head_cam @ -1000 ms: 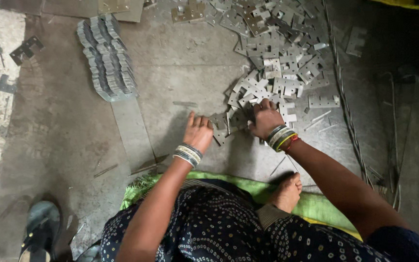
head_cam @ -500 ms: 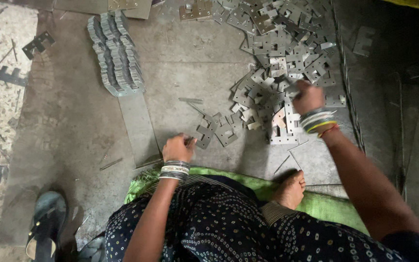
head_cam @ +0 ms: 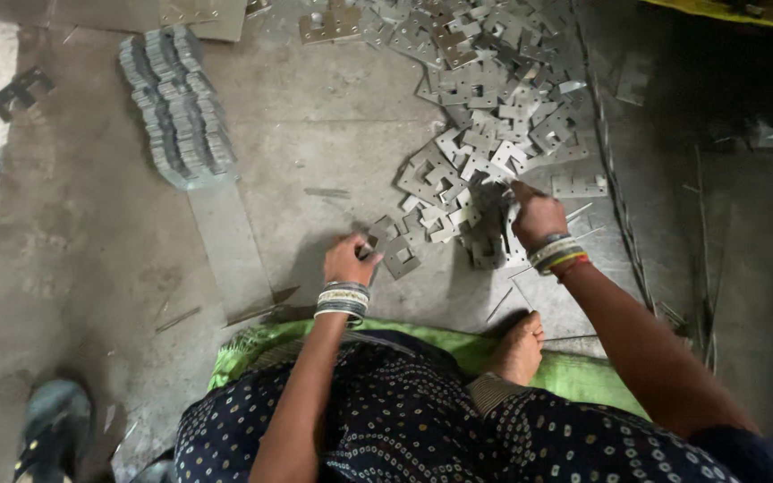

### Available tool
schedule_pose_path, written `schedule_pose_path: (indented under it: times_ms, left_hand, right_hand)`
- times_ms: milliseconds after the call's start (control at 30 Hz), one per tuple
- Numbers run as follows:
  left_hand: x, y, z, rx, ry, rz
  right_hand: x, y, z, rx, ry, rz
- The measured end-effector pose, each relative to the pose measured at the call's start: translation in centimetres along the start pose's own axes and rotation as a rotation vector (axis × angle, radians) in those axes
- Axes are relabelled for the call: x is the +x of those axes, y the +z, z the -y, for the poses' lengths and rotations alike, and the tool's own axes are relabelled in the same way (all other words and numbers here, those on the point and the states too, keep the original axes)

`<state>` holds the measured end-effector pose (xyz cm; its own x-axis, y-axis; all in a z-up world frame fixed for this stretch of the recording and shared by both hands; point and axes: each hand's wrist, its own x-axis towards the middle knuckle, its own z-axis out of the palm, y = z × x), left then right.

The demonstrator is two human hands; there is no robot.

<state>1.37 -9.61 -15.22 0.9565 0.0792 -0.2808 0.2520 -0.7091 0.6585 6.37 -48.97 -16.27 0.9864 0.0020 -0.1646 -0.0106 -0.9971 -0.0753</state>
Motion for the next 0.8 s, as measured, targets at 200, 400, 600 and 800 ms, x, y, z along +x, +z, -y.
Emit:
schedule_pose_path:
  times_ms: [200, 400, 600, 800]
  left_hand:
    - [-0.2, 1.1, 3.9, -0.798, 0.037, 0.174]
    - [-0.6, -0.8, 3.6, -1.190, -0.208, 0.413]
    - [-0.5, 0.6, 2.1, -1.246, -0.439, 0.385]
    - [-1.4, 1.4, 1.2, -1.207, 0.016, 0.473]
  right_hand:
    - [-3.1, -4.2, 3.4, 0.193, -0.172, -0.129]
    - [-4.9, -9.6, 9.0, 0.383, -0.424, -0.350]
    - [-4.7, -10.7, 12.1, 0.245, -0.780, -0.534]
    - [-3.5, -7.5, 4.9, 0.415, -0.208, -0.301]
